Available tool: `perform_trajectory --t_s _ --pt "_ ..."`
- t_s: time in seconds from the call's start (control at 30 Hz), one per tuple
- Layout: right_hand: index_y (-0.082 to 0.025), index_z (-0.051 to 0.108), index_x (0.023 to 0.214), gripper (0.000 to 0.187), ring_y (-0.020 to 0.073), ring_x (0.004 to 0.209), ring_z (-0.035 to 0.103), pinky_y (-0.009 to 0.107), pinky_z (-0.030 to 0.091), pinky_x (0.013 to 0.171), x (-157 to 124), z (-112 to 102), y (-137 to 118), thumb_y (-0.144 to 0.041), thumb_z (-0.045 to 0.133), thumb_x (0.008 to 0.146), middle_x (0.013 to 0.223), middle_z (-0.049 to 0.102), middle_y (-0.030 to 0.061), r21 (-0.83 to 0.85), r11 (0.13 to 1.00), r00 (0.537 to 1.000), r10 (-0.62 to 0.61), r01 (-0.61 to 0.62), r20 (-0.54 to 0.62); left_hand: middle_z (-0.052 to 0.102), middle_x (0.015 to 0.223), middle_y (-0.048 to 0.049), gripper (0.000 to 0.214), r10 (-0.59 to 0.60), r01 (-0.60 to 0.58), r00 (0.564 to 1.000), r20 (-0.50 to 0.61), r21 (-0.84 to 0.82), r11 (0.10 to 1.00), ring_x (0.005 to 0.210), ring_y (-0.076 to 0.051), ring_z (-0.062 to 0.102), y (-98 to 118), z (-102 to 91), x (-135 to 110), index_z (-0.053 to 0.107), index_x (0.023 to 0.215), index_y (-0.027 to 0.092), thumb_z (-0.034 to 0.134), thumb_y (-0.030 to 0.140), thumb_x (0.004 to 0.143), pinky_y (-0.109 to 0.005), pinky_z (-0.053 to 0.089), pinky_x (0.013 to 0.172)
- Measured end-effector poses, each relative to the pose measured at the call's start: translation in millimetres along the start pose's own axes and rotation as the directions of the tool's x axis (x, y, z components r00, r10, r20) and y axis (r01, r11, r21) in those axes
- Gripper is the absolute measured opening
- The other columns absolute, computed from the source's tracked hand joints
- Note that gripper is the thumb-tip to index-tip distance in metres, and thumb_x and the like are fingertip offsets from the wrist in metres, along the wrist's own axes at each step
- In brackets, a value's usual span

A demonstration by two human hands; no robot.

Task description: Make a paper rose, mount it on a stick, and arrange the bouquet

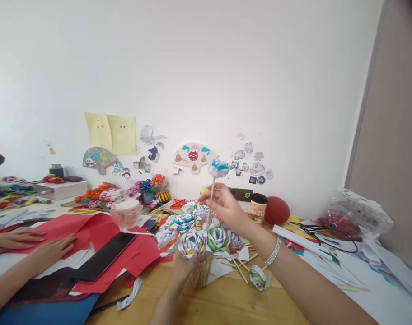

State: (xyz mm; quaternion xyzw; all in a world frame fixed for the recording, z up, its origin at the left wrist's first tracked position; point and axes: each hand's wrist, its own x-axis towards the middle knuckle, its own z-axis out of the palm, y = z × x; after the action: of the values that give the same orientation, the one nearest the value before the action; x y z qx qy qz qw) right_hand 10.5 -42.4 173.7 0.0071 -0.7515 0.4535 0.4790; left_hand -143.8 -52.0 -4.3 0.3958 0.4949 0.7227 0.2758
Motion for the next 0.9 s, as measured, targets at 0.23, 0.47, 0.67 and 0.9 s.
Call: perform_trajectory --t_s 0.23,0.47,0.67,0.9 --pt "-0.03 0.024 0.134 0.077 0.0194 0.113 0.046 0.043 0.033 0.102 -9.5 -11.2 -6.0 -0.025 0.069 0.071 0.13 0.041 0.0079 -0.33 0.944 1.0 0.022 -0.023 -0.009 0.072 0.088 -0.0069 0.041 0.002 -0.001 0.999 0.036 -0.029 1.0 0.092 -0.029 0.065 2.5 0.6 -0.8 0.06 0.077 0.023 0.073 0.029 0.038 -0.043 0.05 0.089" --pt "-0.032 0.054 0.119 0.051 0.0218 0.116 0.043 0.043 0.034 0.1 -12.9 -10.9 -37.3 -0.008 0.059 0.074 0.129 0.048 0.0027 -0.649 0.683 0.918 -0.083 0.335 0.387 0.071 0.098 -0.0075 0.041 0.027 -0.026 0.999 0.03 -0.027 0.999 0.1 -0.031 0.062 3.7 1.0 -2.3 0.062 0.082 0.023 0.072 0.029 0.043 -0.047 0.045 0.095" --pt "-0.023 0.065 0.092 0.013 0.0183 0.093 0.058 0.037 0.044 0.086 -8.4 -16.0 -20.1 -0.017 0.057 0.084 0.096 0.065 0.0042 -0.626 0.705 0.906 -0.057 0.334 0.42 0.071 0.099 -0.011 0.04 0.007 -0.007 1.0 0.025 -0.009 1.0 0.102 -0.035 0.061 6.6 1.4 -4.5 0.062 0.077 0.021 0.075 0.031 0.041 -0.047 0.044 0.095" --pt "-0.019 0.062 0.084 0.01 0.0178 0.086 0.056 0.033 0.045 0.08 -2.3 -18.7 -23.3 -0.01 0.058 0.082 0.09 0.063 0.005 -0.707 0.622 0.874 0.073 0.337 0.481 0.071 0.089 -0.0114 0.038 -0.027 0.025 0.998 0.048 0.036 0.999 0.094 -0.035 0.064 2.2 1.6 -3.3 0.063 0.078 0.02 0.073 0.028 0.042 -0.05 0.046 0.091"
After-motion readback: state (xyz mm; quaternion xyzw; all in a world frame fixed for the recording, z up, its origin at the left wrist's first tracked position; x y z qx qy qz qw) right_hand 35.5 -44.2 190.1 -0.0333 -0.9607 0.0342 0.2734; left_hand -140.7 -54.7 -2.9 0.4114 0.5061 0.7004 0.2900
